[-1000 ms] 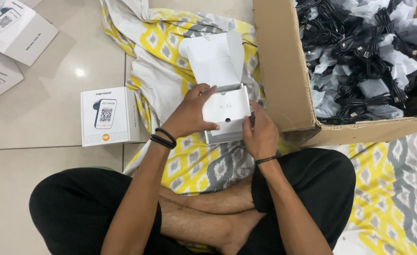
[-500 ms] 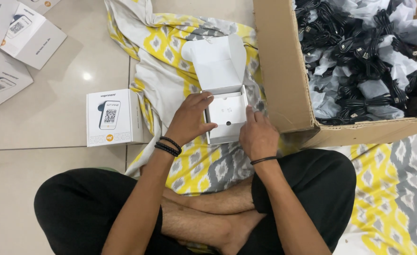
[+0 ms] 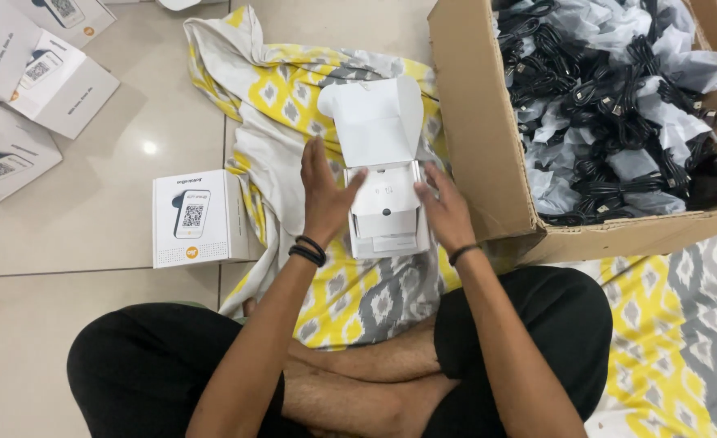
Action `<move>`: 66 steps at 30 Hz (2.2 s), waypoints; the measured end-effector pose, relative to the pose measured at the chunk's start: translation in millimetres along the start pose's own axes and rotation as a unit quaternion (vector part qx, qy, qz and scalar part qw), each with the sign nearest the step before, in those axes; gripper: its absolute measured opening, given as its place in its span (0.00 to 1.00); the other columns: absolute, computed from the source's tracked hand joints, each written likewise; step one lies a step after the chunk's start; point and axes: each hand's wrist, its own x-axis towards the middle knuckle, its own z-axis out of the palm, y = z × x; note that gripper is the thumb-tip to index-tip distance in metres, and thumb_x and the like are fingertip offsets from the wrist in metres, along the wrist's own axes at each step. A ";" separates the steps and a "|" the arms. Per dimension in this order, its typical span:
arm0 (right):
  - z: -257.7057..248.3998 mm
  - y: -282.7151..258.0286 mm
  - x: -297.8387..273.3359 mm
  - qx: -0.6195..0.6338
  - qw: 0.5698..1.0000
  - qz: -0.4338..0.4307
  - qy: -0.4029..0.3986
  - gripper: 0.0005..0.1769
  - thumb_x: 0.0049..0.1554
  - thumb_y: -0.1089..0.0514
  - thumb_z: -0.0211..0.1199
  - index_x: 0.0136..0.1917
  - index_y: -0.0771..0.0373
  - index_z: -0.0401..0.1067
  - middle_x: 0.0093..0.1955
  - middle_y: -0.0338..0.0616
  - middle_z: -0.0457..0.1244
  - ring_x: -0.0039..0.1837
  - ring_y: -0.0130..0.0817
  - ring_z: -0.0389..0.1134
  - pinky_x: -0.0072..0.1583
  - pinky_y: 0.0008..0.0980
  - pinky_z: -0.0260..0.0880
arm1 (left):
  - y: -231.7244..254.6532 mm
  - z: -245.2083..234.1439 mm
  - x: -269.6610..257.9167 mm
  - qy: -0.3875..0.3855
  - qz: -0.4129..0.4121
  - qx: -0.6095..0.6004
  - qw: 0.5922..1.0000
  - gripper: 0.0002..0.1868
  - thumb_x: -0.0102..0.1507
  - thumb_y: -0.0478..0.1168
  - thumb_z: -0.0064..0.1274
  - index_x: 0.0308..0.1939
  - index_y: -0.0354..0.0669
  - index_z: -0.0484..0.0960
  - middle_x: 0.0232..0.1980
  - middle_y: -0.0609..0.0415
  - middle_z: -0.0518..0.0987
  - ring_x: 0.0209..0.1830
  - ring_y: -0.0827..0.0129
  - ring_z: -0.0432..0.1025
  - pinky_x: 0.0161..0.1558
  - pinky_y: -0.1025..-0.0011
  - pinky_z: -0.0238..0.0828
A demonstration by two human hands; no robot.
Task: The person is unboxing a series of small electronic items and repacking them with cables into new boxes.
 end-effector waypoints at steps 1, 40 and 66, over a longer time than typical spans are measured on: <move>1.6 2.1 23.5 0.169 0.982 0.081 -0.024 0.38 0.61 0.43 0.55 0.78 0.64 0.57 0.77 0.55 0.57 0.76 0.47 0.58 0.74 0.42 0.56 | -7.5 0.7 13.4 -0.023 -0.099 -0.165 0.981 0.48 0.60 0.56 0.60 0.76 0.39 0.56 0.78 0.40 0.55 0.78 0.49 0.49 0.74 0.53 0.47; -59.7 -110.2 -65.8 0.510 0.851 -0.017 -0.123 0.46 0.66 0.31 0.45 0.83 0.65 0.46 0.85 0.49 0.46 0.85 0.41 0.46 0.80 0.40 0.46 | 82.9 -94.3 -34.7 -0.094 -0.143 -0.619 0.767 0.46 0.71 0.69 0.27 0.83 0.44 0.43 0.85 0.47 0.49 0.84 0.57 0.45 0.79 0.63 0.40; -41.4 -105.4 -67.7 0.228 0.964 -0.123 0.060 0.28 0.71 0.42 0.41 0.63 0.67 0.71 0.72 0.57 0.64 0.76 0.41 0.63 0.77 0.37 0.55 | 77.7 -77.8 -41.1 -0.049 -0.115 -0.433 0.893 0.37 0.74 0.64 0.27 0.64 0.38 0.78 0.68 0.46 0.78 0.72 0.59 0.68 0.75 0.66 0.53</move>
